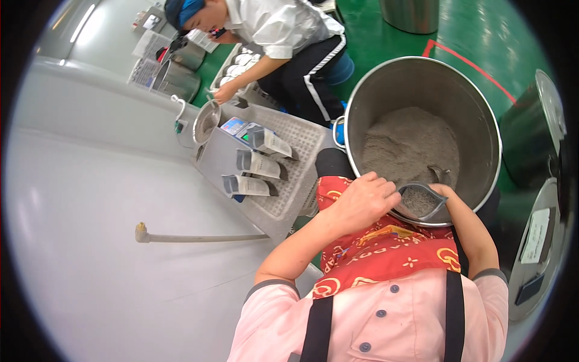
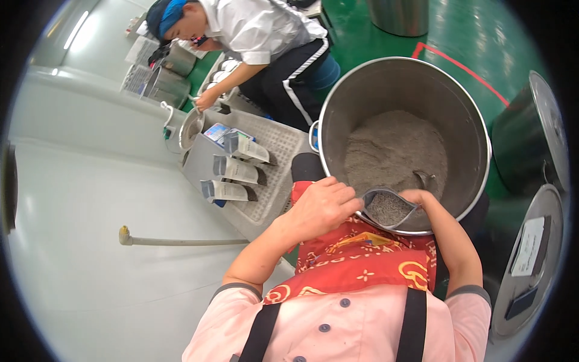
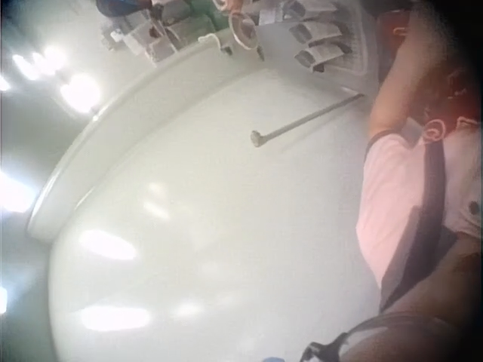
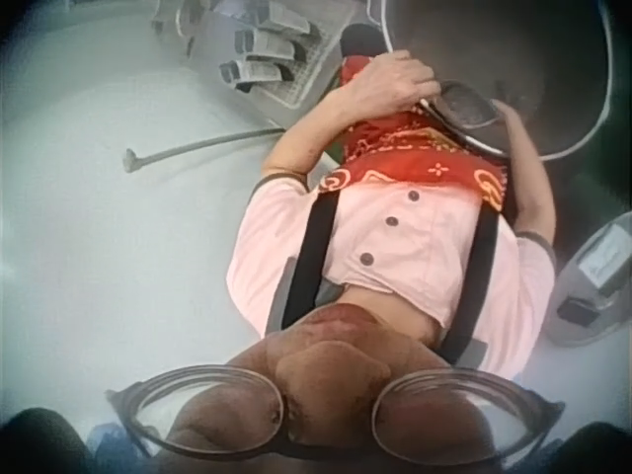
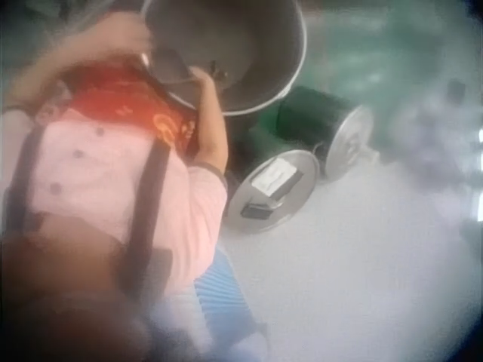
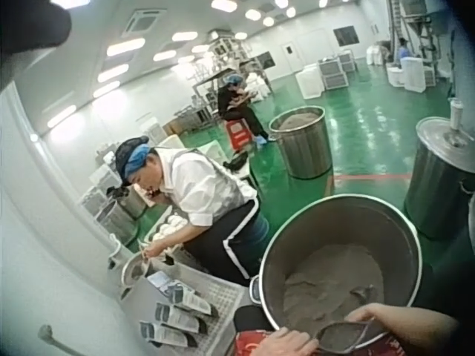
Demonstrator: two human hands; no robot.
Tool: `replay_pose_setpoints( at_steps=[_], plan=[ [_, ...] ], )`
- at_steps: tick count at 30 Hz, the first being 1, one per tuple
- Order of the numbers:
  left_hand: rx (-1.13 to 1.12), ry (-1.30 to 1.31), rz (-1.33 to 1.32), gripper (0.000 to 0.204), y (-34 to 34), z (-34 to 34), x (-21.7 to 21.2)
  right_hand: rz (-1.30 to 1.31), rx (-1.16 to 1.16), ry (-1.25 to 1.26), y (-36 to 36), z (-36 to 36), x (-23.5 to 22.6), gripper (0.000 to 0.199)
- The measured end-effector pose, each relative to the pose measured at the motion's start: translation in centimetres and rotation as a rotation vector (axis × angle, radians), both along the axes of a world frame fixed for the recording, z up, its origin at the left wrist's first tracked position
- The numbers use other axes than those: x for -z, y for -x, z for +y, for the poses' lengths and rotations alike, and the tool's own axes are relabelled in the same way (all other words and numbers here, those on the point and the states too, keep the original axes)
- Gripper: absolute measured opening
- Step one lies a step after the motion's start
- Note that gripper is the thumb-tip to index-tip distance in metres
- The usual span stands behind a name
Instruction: Packaging a gray powder from a large bin into individual pouches using a scoop and scale.
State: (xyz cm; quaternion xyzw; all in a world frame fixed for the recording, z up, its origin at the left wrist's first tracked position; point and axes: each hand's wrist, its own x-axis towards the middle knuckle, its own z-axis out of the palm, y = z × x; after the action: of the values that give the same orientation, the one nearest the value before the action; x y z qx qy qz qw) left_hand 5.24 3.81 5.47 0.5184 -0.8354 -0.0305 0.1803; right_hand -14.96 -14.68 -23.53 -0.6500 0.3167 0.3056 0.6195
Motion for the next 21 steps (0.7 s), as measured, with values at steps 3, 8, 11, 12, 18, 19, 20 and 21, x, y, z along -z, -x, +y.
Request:
replay_pose_setpoints(
  at_steps=[3, 8, 11, 12, 18, 19, 20, 21],
  plan=[
    [-0.075, 0.052, 0.088, 0.02, -0.8, 2.6, -3.4, -0.064, -0.532, 0.381, 2.4, -0.3, 7.2, 0.046],
    [-0.46, 0.262, 0.093, 0.019, -3.0, 8.6, -7.8, 0.017, -0.295, 0.399, -1.6, 1.7, -3.1, 0.036],
    [-0.681, 0.244, 0.114, 0.014, -4.3, 11.1, -7.5, 0.042, -0.182, 0.43, -1.1, 0.7, -4.4, 0.036],
    [-0.685, 0.24, 0.117, 0.014, -4.8, 11.9, -7.2, 0.057, -0.157, 0.443, -1.0, 0.5, -4.6, 0.036],
    [-1.146, 0.177, 0.134, 0.009, -6.8, 18.3, -5.5, 0.068, -0.164, 0.515, -1.0, 0.6, -4.8, 0.036],
    [-1.156, 0.172, 0.135, 0.009, -7.1, 19.3, -4.9, 0.072, -0.157, 0.518, -1.0, 0.6, -5.0, 0.036],
    [-1.272, 0.164, 0.139, 0.008, -7.4, 20.3, -4.2, 0.074, -0.168, 0.514, -0.9, 0.6, -5.1, 0.036],
    [-1.388, 0.158, 0.142, 0.008, -7.7, 21.1, -3.7, 0.086, -0.157, 0.514, -0.8, 0.4, -5.5, 0.036]
  ],
)
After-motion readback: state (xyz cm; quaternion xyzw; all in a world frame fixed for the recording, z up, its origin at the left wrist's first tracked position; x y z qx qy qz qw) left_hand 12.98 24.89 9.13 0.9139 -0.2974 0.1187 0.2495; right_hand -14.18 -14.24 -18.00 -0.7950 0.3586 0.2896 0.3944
